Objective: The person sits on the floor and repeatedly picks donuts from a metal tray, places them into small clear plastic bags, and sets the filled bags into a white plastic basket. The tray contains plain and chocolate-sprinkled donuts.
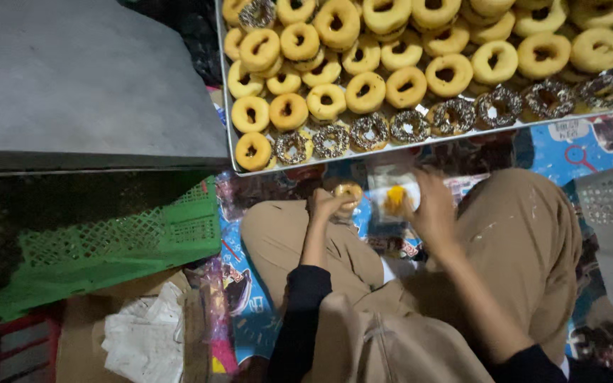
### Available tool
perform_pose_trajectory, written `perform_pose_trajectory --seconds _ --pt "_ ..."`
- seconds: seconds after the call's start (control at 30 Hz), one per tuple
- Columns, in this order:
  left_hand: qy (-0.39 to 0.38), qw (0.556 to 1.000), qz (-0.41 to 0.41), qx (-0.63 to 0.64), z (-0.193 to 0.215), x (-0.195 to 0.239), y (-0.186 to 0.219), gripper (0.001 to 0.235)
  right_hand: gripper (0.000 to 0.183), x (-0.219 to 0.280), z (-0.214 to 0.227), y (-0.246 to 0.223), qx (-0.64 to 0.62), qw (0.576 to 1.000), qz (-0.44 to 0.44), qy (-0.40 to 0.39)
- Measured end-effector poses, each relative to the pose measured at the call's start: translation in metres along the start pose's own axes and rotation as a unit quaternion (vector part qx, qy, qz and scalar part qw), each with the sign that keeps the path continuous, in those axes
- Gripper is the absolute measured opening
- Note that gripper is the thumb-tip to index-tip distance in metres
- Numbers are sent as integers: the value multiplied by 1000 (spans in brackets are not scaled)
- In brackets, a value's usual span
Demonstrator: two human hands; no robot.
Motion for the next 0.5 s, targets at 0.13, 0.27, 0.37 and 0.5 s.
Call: perform_pose_trajectory --seconds 0.13,0.27,0.37,0.5 --pt "-111 942 -200 246 -1 51 61 76 91 8 -58 -33 -293 953 35 -64" --pt "-141 872 -269 385 25 172 70 86 99 27 -86 -96 -469 856 120 -181" --pt "37 890 -389 233 82 266 68 90 98 56 -107 -143 -526 775 82 -341" --pt "62 890 -383 239 98 319 40 118 103 96 -90 -197 -398 798 351 -285"
Point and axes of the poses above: each hand's wrist, its own x-axis away from the middle knuckle, its own z-axis out of the back of the hand, y = z × x, the point moved 9 cm from there along -x, towards the middle knuckle, and after that the axes turned 9 degrees about -y, right-handed, at the moved point
